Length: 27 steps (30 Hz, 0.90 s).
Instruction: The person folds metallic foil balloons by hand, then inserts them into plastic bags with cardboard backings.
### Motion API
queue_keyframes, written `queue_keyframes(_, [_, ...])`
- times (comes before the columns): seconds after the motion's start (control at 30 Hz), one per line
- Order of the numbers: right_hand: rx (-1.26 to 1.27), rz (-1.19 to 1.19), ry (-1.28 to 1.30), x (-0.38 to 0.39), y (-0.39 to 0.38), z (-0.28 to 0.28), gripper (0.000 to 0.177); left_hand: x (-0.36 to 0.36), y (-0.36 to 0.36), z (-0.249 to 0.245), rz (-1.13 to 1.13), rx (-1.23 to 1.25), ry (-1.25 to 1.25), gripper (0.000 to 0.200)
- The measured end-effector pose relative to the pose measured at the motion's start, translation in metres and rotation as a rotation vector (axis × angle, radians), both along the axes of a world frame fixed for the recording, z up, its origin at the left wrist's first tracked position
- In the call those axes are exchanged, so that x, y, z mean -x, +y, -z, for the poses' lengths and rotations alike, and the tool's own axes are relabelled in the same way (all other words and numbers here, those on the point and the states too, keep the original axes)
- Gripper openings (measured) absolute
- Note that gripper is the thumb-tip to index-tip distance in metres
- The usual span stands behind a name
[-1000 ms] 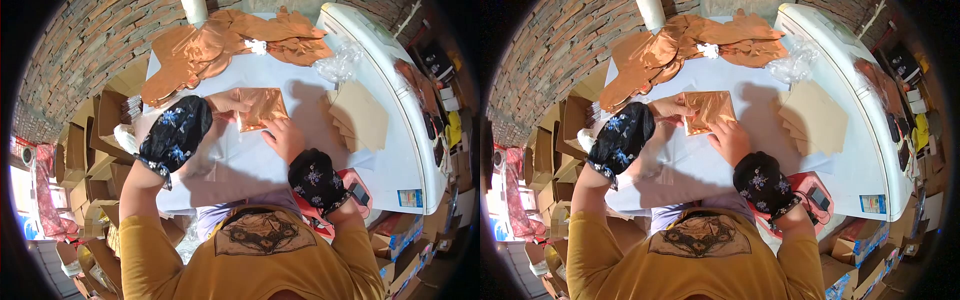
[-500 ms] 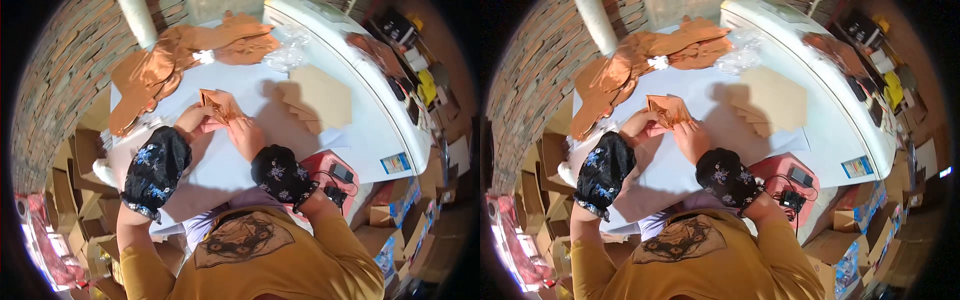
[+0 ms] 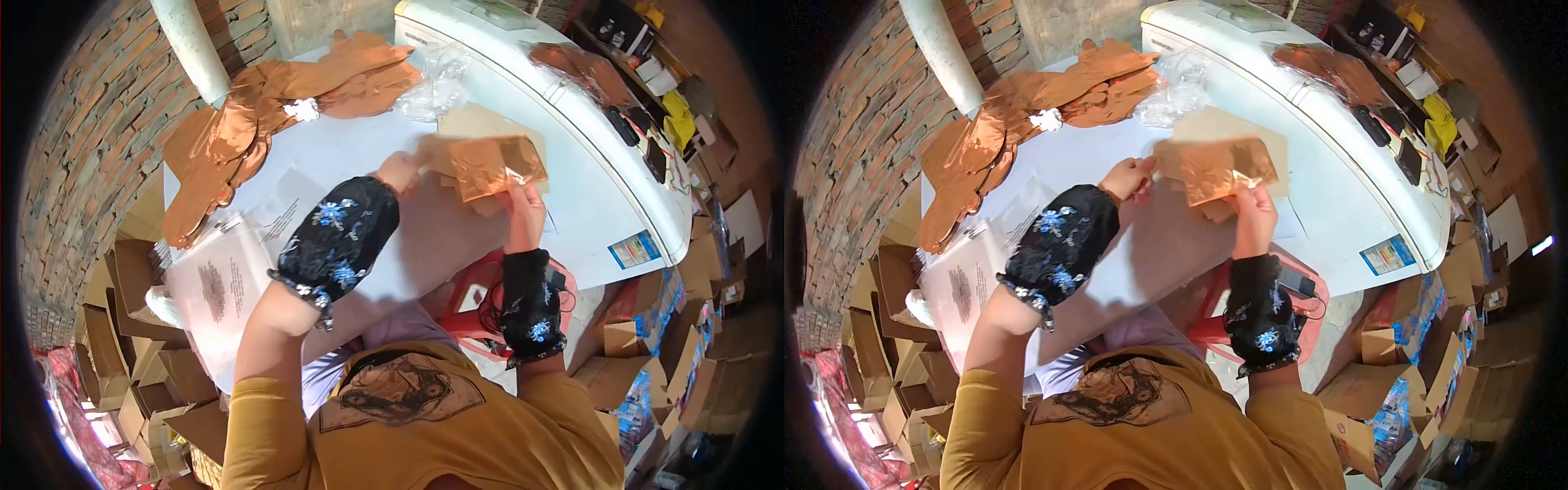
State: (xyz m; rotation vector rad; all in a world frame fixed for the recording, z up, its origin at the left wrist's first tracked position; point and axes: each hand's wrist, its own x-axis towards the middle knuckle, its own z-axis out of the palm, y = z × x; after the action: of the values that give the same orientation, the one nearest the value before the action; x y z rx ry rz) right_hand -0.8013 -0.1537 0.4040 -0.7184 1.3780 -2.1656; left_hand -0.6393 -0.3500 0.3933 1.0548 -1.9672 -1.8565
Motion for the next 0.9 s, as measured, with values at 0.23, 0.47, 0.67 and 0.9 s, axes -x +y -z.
queue_keyframes(0.23, [-0.006,-0.024,-0.263,0.024,0.027,0.023,0.006,0.020,0.021,0.003,-0.150,-0.098,0.189,0.027])
queue_keyframes(0.47, [-0.125,-0.159,-0.174,-0.028,0.029,-0.012,0.019,-0.078,0.093,-0.019,-0.326,-0.139,0.360,0.011])
queue_keyframes(0.67, [-0.347,-0.551,-0.284,-0.105,-0.005,0.003,0.022,-0.172,0.162,0.002,-0.689,-0.333,0.378,0.009])
queue_keyframes(0.9, [-0.536,-0.740,-0.231,-0.143,-0.023,0.011,0.025,-0.189,0.184,0.006,-0.664,-0.464,0.299,0.020])
